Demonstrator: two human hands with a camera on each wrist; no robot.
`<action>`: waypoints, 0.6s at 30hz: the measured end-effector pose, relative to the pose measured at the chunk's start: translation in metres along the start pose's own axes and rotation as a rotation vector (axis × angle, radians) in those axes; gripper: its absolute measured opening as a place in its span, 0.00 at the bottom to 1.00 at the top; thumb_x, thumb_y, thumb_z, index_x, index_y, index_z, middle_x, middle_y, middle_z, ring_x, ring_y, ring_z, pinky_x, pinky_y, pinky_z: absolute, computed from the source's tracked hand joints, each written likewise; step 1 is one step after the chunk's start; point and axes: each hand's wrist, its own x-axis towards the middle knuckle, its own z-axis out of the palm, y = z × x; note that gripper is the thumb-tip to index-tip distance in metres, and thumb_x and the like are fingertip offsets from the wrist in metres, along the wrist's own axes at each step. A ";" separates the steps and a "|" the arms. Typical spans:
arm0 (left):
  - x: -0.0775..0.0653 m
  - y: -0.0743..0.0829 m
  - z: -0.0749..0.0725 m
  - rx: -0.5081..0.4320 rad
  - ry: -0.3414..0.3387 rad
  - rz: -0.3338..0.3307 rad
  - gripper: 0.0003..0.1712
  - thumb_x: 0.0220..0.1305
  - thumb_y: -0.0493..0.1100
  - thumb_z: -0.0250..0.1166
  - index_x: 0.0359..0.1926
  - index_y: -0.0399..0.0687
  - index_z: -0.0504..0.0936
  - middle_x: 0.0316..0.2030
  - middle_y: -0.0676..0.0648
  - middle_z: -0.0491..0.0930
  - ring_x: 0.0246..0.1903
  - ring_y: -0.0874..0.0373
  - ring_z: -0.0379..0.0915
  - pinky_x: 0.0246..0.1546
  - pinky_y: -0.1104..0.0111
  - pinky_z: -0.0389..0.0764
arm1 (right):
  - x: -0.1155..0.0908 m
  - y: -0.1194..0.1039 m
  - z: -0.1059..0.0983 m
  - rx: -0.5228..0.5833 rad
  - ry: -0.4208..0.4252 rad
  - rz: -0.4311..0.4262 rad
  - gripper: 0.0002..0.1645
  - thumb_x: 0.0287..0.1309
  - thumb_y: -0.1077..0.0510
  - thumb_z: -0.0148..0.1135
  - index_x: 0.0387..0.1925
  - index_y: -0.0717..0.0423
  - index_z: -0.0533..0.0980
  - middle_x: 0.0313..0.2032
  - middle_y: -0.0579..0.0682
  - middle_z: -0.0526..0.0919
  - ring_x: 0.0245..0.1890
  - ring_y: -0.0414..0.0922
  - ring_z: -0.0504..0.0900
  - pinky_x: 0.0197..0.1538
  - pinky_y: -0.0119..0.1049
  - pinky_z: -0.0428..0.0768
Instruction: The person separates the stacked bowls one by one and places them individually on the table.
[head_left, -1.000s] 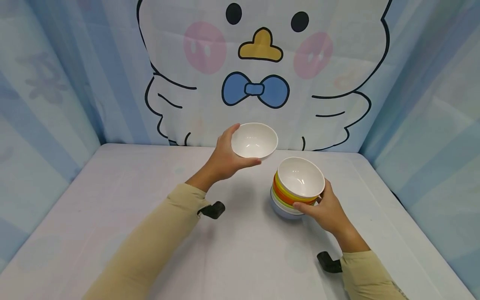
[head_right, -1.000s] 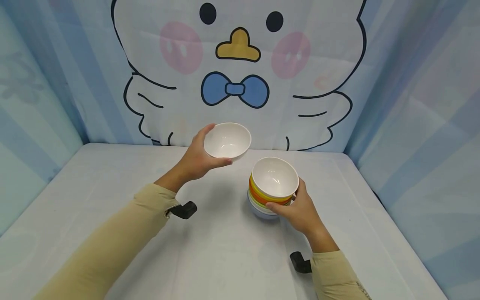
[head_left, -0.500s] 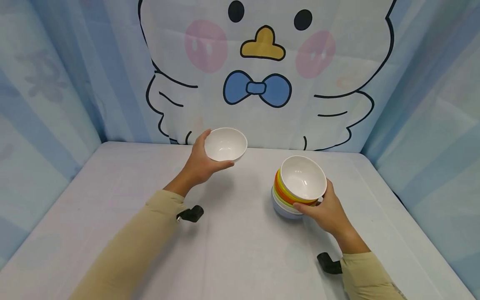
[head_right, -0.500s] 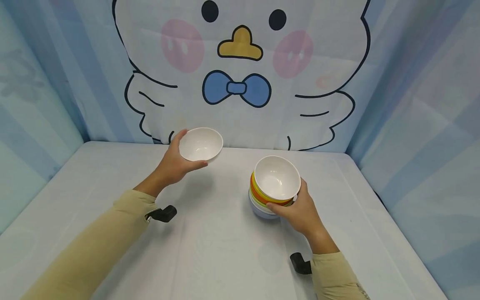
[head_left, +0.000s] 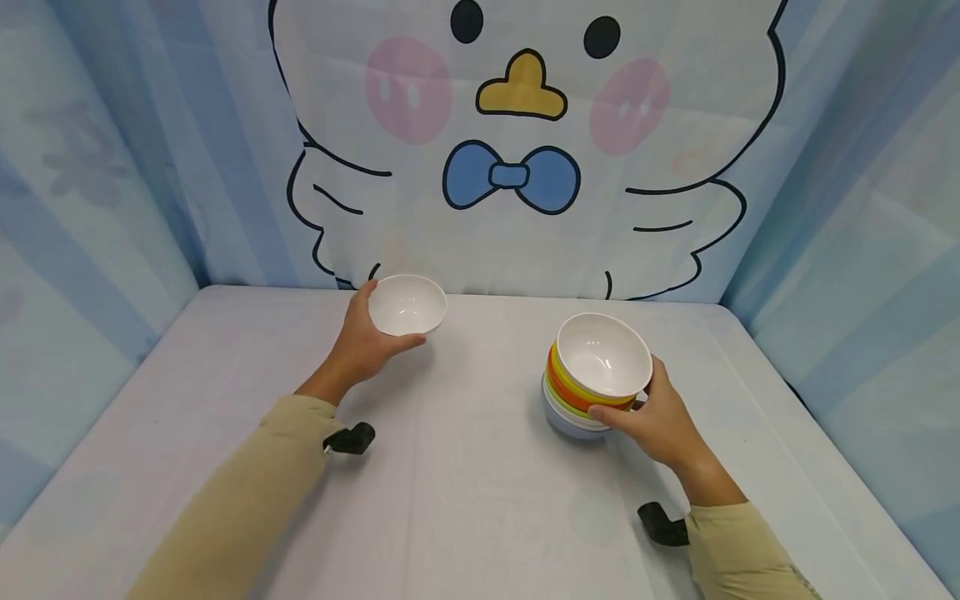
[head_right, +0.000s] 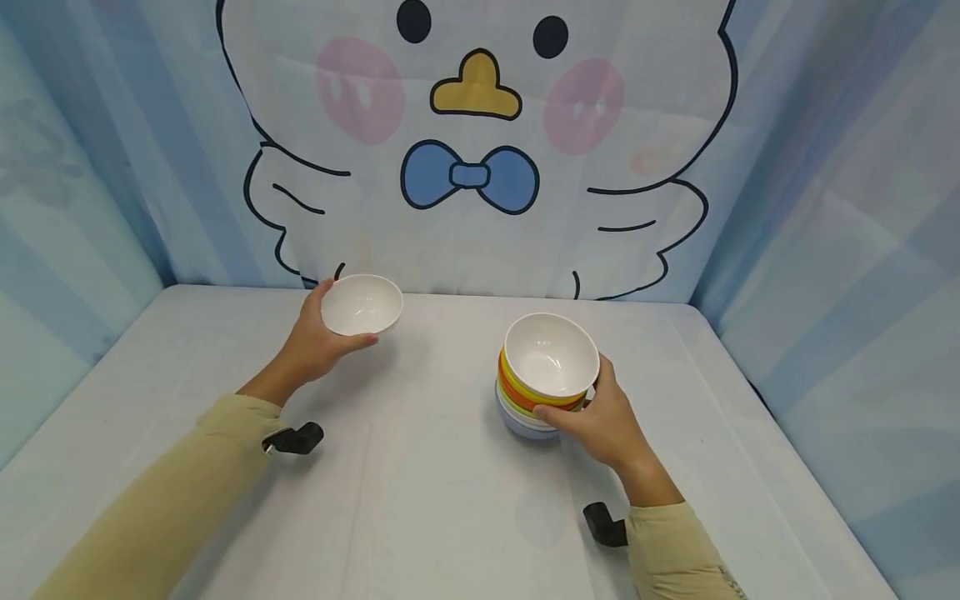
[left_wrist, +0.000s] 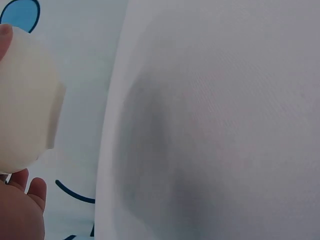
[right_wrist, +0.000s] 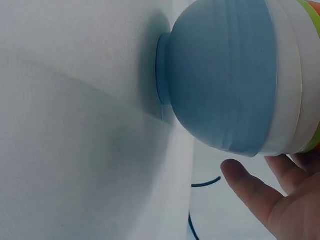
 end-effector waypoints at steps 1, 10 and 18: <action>0.000 -0.003 -0.001 0.007 0.003 -0.006 0.67 0.52 0.47 0.79 0.79 0.42 0.41 0.73 0.36 0.51 0.68 0.38 0.54 0.65 0.45 0.66 | 0.000 0.000 0.000 -0.001 -0.002 0.004 0.63 0.53 0.56 0.76 0.76 0.63 0.44 0.70 0.64 0.58 0.68 0.63 0.60 0.64 0.70 0.62; -0.001 -0.024 -0.010 0.019 0.045 -0.064 0.68 0.52 0.47 0.79 0.78 0.39 0.39 0.73 0.33 0.49 0.68 0.37 0.54 0.67 0.45 0.61 | 0.000 0.001 0.000 0.006 -0.004 0.007 0.62 0.53 0.55 0.76 0.76 0.62 0.44 0.70 0.63 0.58 0.68 0.63 0.60 0.63 0.71 0.61; -0.001 -0.031 -0.017 0.044 0.065 -0.124 0.68 0.53 0.48 0.78 0.78 0.39 0.37 0.74 0.32 0.47 0.68 0.36 0.53 0.68 0.44 0.59 | -0.001 0.000 -0.001 0.001 -0.006 0.025 0.63 0.53 0.55 0.76 0.76 0.62 0.43 0.70 0.63 0.58 0.68 0.63 0.60 0.63 0.71 0.61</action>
